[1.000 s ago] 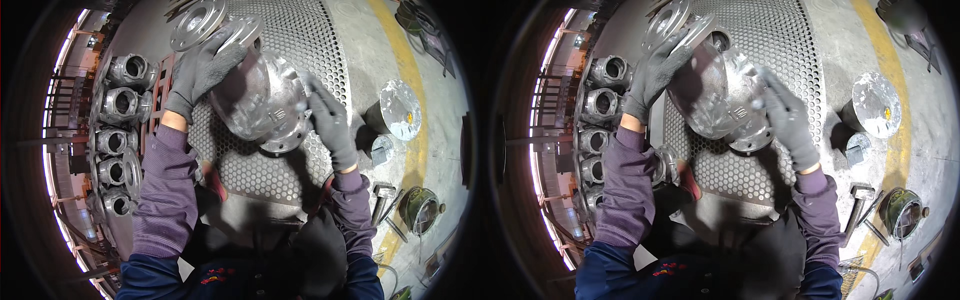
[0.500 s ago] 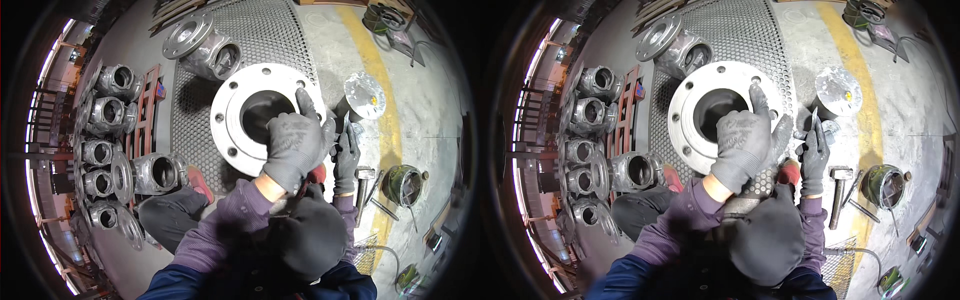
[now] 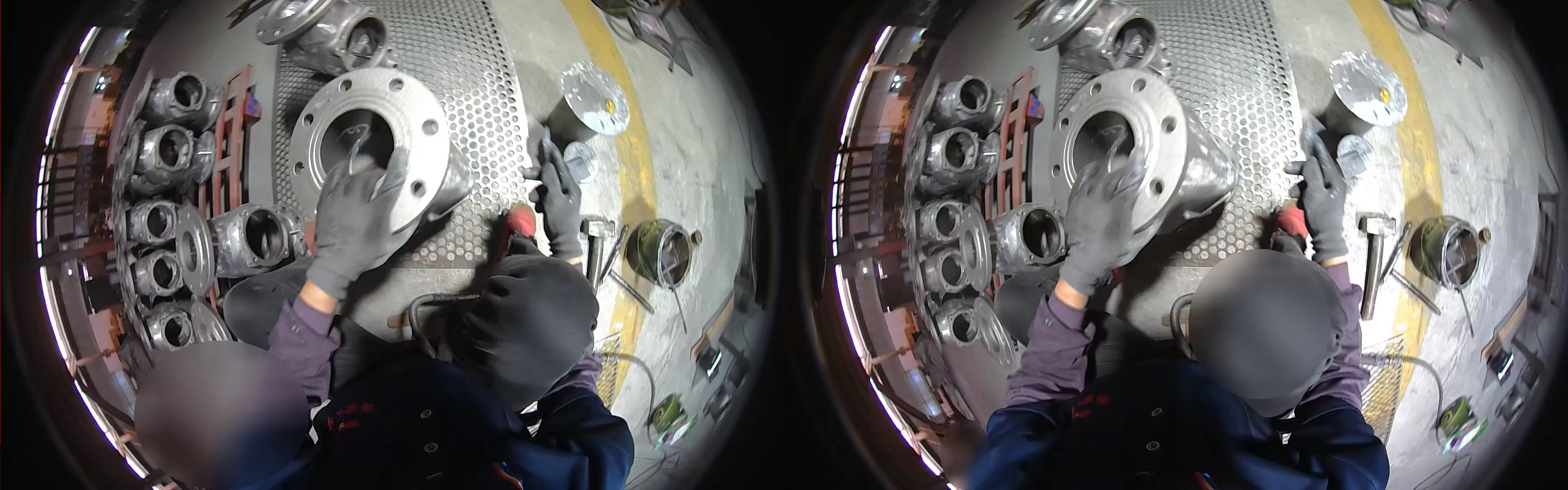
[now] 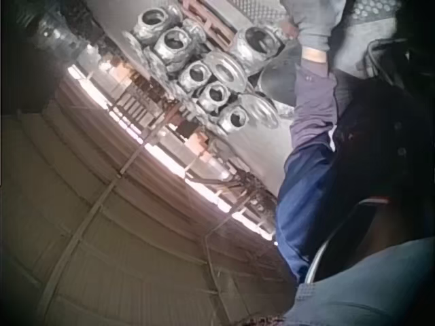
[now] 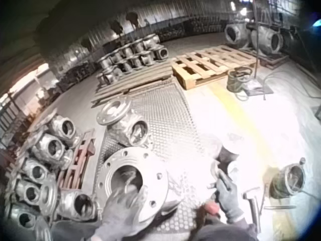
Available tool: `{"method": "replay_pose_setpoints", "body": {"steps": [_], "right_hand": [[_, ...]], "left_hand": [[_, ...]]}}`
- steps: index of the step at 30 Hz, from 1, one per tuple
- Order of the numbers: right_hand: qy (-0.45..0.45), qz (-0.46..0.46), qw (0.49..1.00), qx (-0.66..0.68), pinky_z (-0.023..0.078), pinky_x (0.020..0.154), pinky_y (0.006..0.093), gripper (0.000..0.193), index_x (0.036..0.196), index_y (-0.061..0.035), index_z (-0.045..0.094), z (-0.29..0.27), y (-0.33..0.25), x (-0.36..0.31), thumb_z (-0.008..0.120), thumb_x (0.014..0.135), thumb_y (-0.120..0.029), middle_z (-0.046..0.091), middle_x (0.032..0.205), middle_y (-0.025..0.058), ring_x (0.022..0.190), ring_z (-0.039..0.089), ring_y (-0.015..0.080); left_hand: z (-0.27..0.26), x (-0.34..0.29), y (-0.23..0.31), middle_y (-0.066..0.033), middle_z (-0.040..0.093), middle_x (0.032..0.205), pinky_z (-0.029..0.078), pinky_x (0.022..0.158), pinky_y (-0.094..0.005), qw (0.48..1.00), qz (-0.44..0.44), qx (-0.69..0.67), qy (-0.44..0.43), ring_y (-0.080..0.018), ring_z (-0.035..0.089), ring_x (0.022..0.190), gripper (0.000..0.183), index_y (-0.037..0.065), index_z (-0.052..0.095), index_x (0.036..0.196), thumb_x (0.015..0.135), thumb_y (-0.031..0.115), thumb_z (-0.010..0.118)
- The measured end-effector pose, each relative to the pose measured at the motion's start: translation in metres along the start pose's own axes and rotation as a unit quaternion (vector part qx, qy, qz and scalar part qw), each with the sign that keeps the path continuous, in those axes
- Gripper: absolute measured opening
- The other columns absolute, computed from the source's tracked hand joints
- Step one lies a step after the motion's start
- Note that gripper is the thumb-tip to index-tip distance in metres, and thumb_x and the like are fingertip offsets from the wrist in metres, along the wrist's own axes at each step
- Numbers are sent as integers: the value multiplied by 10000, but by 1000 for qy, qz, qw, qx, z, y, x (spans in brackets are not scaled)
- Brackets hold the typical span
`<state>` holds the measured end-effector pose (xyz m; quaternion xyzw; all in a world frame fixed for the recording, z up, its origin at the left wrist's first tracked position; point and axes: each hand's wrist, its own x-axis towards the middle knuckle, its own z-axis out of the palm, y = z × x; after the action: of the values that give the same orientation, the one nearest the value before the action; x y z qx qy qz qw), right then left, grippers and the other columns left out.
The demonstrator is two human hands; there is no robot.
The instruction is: Cleaning and inspecting the interior of metal valve castings using a hand tool.
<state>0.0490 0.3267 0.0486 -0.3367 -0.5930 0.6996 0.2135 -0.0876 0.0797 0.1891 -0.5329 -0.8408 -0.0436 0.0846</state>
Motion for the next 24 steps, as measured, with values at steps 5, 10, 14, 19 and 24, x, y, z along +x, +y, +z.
{"method": "replay_pose_setpoints", "body": {"steps": [5, 10, 14, 19, 24], "right_hand": [[-7, 21, 1000, -9, 396, 480, 193, 460, 1350, -4, 445, 11, 3, 3, 488, 958, -240, 664, 841, 61, 549, 506, 58], [-21, 55, 998, -4, 427, 514, 199, 435, 1372, -44, 431, 9, 6, 2, 469, 976, -219, 657, 828, 59, 531, 502, 63], [-33, 89, 995, 38, 425, 512, 191, 431, 1384, -72, 421, 13, 13, 3, 472, 990, -237, 639, 829, 47, 533, 496, 58], [-42, 89, 992, 84, 425, 515, 188, 435, 1392, -78, 415, 9, 36, 6, 477, 990, -235, 611, 796, 25, 546, 483, 48], [-51, 89, 991, 90, 438, 531, 190, 430, 1379, -70, 435, 9, 48, 9, 485, 987, -240, 611, 808, 14, 568, 484, 45]], "left_hand": [[-1, 78, -11, -117, 535, 755, 449, 626, -438, 999, 38, -4, 10, -291, 539, 666, 607, 79, 497, 1282, 776, 377, 652], [1, 117, -51, -174, 595, 977, 480, 822, -400, 997, 10, 45, -61, -309, 596, 894, 673, 83, 441, 1352, 809, 442, 609], [1, 148, -89, -185, 572, 1199, 460, 913, -400, 1000, 20, 7, -20, -319, 589, 1060, 716, 86, 425, 1374, 826, 512, 602], [-2, 180, -109, -162, 570, 1237, 441, 955, -316, 977, -132, -98, -133, -225, 576, 1100, 622, 88, 457, 1363, 869, 442, 587], [5, 193, -155, -128, 537, 1306, 452, 969, -259, 958, -78, -232, -151, -187, 566, 1131, 513, 80, 473, 1346, 916, 343, 572]]}}
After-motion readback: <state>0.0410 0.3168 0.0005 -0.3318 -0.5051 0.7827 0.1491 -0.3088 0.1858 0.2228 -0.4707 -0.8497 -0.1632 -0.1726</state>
